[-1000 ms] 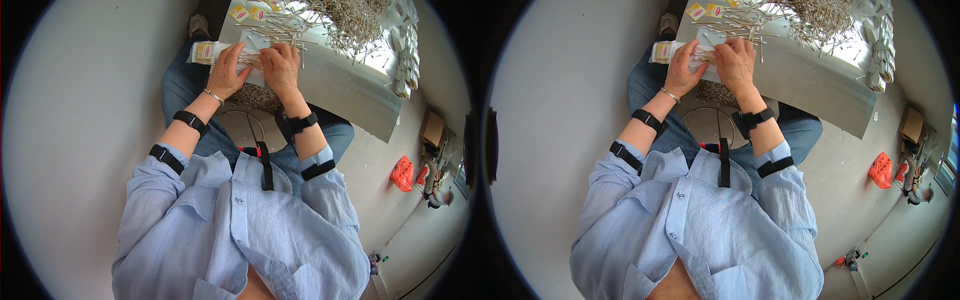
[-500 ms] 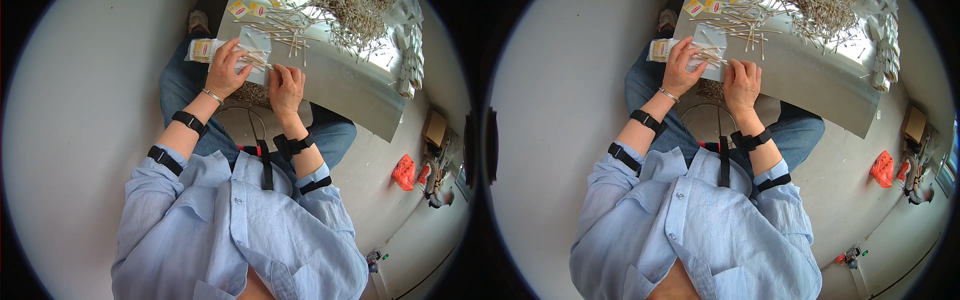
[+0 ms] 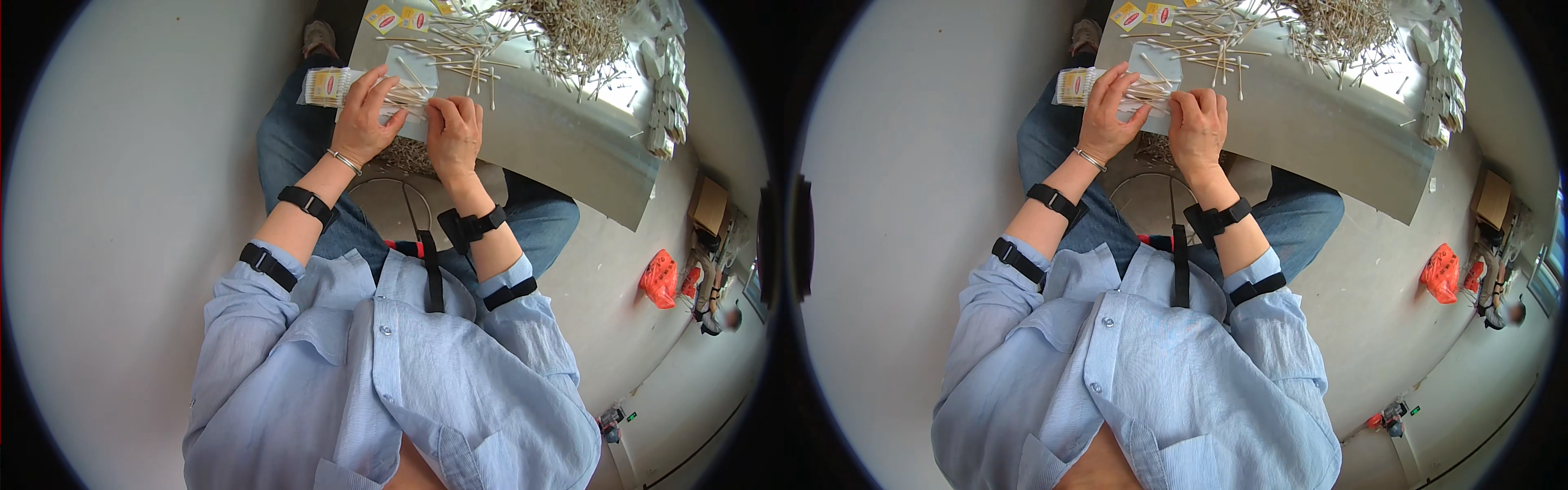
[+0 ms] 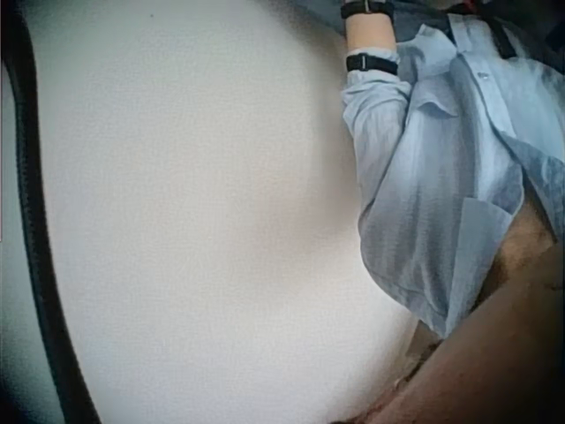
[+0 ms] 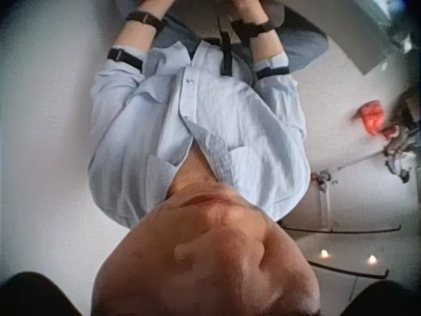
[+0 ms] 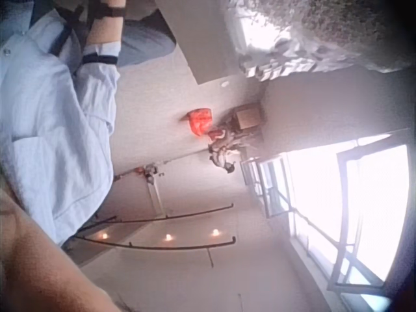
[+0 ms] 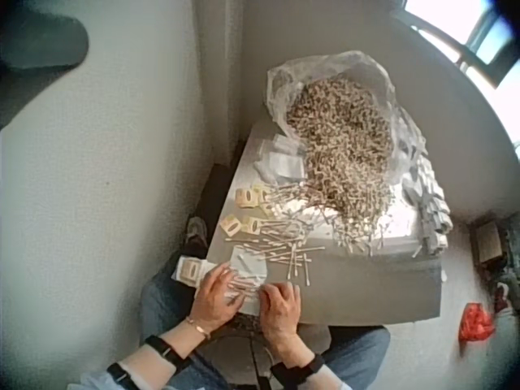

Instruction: Packaging cotton swabs into a clear container or bag.

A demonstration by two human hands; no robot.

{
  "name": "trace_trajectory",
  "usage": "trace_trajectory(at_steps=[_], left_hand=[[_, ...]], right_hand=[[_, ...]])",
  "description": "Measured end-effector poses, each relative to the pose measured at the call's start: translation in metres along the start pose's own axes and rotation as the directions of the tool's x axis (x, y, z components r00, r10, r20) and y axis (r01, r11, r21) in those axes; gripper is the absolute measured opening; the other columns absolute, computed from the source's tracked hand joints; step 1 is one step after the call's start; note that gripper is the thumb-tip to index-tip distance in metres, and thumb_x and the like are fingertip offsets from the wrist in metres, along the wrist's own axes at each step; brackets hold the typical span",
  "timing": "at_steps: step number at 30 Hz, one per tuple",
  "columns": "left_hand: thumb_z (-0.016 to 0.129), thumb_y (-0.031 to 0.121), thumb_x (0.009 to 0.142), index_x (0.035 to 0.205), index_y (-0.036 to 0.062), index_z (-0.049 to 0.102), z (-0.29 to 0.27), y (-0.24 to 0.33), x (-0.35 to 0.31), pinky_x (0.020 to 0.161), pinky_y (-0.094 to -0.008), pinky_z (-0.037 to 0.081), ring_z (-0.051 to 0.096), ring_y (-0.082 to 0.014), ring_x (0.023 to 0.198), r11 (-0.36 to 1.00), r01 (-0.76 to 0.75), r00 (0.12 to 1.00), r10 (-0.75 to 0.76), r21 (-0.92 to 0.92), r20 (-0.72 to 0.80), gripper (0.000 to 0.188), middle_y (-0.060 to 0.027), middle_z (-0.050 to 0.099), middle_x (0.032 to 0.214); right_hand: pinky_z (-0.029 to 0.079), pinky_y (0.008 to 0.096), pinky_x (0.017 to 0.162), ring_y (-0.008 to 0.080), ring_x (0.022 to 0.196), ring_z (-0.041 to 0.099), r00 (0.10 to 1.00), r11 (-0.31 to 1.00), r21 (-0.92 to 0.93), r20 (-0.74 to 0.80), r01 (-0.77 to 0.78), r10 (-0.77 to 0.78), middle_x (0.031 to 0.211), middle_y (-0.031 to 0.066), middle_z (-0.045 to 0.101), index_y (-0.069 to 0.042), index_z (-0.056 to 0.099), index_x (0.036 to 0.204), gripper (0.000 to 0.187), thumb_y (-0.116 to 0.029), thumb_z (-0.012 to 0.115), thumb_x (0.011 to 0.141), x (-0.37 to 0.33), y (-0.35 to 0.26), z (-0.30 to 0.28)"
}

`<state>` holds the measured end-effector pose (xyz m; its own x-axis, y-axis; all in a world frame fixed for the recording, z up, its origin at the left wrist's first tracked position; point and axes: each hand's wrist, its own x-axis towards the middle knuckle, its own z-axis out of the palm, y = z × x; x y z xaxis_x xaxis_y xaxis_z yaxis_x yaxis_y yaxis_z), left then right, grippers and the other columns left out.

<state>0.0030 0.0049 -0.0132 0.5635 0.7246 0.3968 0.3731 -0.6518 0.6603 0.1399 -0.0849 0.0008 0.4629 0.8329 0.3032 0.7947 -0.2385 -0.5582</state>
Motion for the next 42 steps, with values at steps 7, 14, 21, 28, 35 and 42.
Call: trace_trajectory(at_steps=[7,14,21,28,35,42], left_hand=[[0.077,0.014,0.072,0.127,0.0072,0.053,-0.001,0.002,0.002,0.103,-0.0380,0.043,0.049,-0.0283,0.123,1.000,0.014,1.000,-0.014,0.004,-0.002,0.060,-0.0108,0.048,0.136],[0.073,0.009,0.074,0.124,0.0056,0.057,0.001,0.001,0.005,0.109,-0.0423,0.037,0.048,-0.0277,0.125,0.992,-0.083,0.995,0.077,0.091,0.071,0.052,-0.0093,0.054,0.130],[0.072,0.006,0.074,0.108,0.0060,0.065,-0.002,0.005,0.008,0.107,-0.0431,0.040,0.056,-0.0248,0.113,0.991,-0.124,0.987,0.118,0.051,0.107,0.035,-0.0074,0.060,0.112],[0.073,0.006,0.073,0.107,0.0055,0.064,-0.001,0.005,0.008,0.107,-0.0424,0.041,0.056,-0.0246,0.111,0.991,-0.124,0.988,0.118,0.056,0.102,0.035,-0.0071,0.060,0.110],[0.074,0.009,0.074,0.111,0.0053,0.062,-0.003,0.004,0.006,0.107,-0.0417,0.041,0.053,-0.0265,0.115,0.993,-0.103,0.990,0.096,0.061,0.108,0.039,-0.0076,0.058,0.116],[0.073,0.015,0.077,0.134,0.0049,0.045,0.000,0.002,0.004,0.109,-0.0403,0.036,0.042,-0.0326,0.129,0.996,-0.035,0.997,0.030,0.078,0.064,0.064,-0.0148,0.046,0.136]], right_hand=[[0.043,0.0405,0.081,0.0294,0.091,0.052,0.995,0.997,-0.023,-0.062,0.080,-0.081,0.097,0.0074,0.057,-0.012,0.068,0.097,0.017,-0.011,0.067,0.080,0.026,-0.010,0.011],[0.042,0.0408,0.083,0.0295,0.096,0.051,0.987,0.991,0.014,0.088,0.135,-0.136,0.100,0.0048,0.057,-0.013,0.068,0.096,0.019,-0.011,0.068,0.077,0.030,0.005,0.009],[0.041,0.0409,0.084,0.0271,0.102,0.050,0.989,0.964,-0.222,0.038,0.148,-0.143,0.104,0.0012,0.057,-0.015,0.068,0.093,0.015,-0.015,0.070,0.078,0.072,0.024,0.006],[0.040,0.0399,0.082,0.0260,0.098,0.052,0.975,0.956,-0.191,0.023,0.221,-0.221,0.096,-0.0001,0.059,-0.016,0.067,0.085,0.009,-0.018,0.070,0.077,0.063,0.026,0.008],[0.041,0.0396,0.078,0.0227,0.091,0.055,0.966,0.968,0.014,0.066,0.251,-0.252,0.088,-0.0026,0.060,-0.018,0.070,0.089,0.012,-0.013,0.068,0.079,0.046,0.007,0.007],[0.041,0.0393,0.083,0.0245,0.095,0.055,0.978,0.969,-0.139,0.069,0.204,-0.196,0.092,-0.0013,0.062,-0.019,0.071,0.093,0.013,-0.018,0.068,0.081,0.085,0.034,0.006]])
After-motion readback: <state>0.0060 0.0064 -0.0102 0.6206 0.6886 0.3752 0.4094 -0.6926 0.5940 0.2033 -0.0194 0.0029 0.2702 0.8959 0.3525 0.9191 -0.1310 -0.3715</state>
